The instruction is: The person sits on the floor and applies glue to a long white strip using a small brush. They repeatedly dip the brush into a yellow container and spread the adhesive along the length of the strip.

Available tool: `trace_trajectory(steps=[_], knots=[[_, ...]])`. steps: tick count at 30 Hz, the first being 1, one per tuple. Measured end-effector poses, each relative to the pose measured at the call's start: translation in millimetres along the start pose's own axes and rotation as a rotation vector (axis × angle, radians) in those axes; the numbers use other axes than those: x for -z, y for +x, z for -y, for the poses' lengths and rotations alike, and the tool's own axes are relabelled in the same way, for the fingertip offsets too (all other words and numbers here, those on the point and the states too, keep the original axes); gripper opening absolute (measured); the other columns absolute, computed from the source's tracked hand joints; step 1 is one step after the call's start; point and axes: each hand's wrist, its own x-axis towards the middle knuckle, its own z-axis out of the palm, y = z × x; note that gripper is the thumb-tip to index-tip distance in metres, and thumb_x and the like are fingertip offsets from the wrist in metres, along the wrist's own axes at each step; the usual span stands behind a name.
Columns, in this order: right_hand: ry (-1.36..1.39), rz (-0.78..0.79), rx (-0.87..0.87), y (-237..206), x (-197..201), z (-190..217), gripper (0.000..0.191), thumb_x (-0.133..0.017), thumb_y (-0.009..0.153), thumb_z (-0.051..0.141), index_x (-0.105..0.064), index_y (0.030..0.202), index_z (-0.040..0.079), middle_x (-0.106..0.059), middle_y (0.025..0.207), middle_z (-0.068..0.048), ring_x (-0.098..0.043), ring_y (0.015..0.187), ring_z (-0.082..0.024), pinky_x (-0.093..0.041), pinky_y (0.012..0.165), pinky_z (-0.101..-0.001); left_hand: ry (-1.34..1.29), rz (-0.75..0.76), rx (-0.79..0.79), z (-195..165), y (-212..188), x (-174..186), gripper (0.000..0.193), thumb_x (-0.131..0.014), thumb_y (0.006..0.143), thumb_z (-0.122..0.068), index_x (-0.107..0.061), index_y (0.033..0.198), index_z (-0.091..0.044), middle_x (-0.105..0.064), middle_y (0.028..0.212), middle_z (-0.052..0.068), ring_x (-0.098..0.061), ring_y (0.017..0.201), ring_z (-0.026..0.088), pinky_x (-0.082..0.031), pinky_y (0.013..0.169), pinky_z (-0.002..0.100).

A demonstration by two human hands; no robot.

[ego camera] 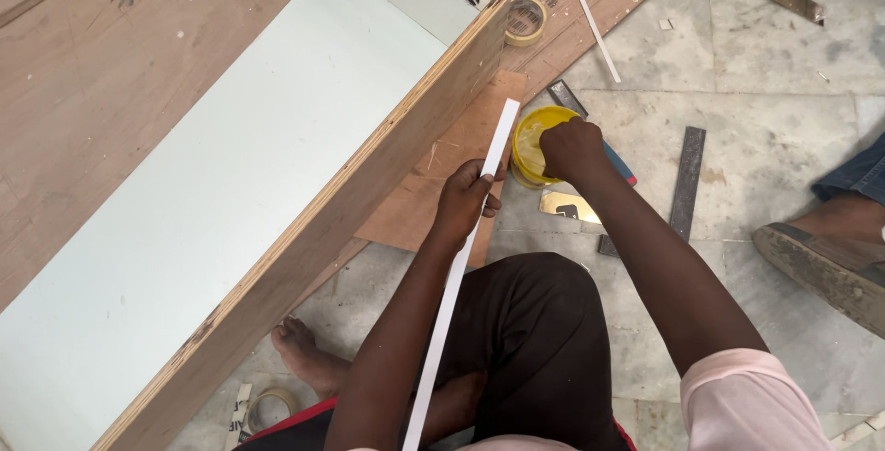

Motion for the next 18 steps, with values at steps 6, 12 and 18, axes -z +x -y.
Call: trace_trajectory(steps=[6,12,18], knots=[[-0.067,-0.094,-0.051,-3,-1,0,0.004,-0.075,0.081,0.017,-0.078,0.083,0.018,-0.075,0.084,-0.001,-0.068,0.091,-0.023,-0.056,0.062,-0.0363,0.006,0.017,0.041,4,14,-18,0.027,-0.050,0.103,-0.013,-0.062,0.124,-0.002,-0.068,0.105,0.009,-0.070,0.079,0.014,-0.056,0.066,0.029],[-0.084,-0.218,-0.064,-6,-2,-7,0.004,-0.072,0.078,0.014,-0.075,0.079,0.018,-0.070,0.086,-0.002,-0.068,0.088,-0.022,-0.051,0.067,-0.0404,-0.002,0.030,0.038,5,17,-18,0.028,-0.048,0.103,-0.013,-0.061,0.124,-0.001,-0.069,0.108,0.008,-0.073,0.089,0.016,-0.058,0.072,0.030],[0.071,-0.266,-0.071,-8,-15,-6,0.005,-0.069,0.083,0.012,-0.074,0.082,0.011,-0.068,0.096,-0.011,-0.070,0.085,-0.027,-0.056,0.061,-0.0408,-0.017,0.035,0.046,6,15,-16,0.029,-0.047,0.104,-0.013,-0.060,0.127,-0.002,-0.069,0.111,0.009,-0.073,0.090,0.017,-0.058,0.074,0.031]])
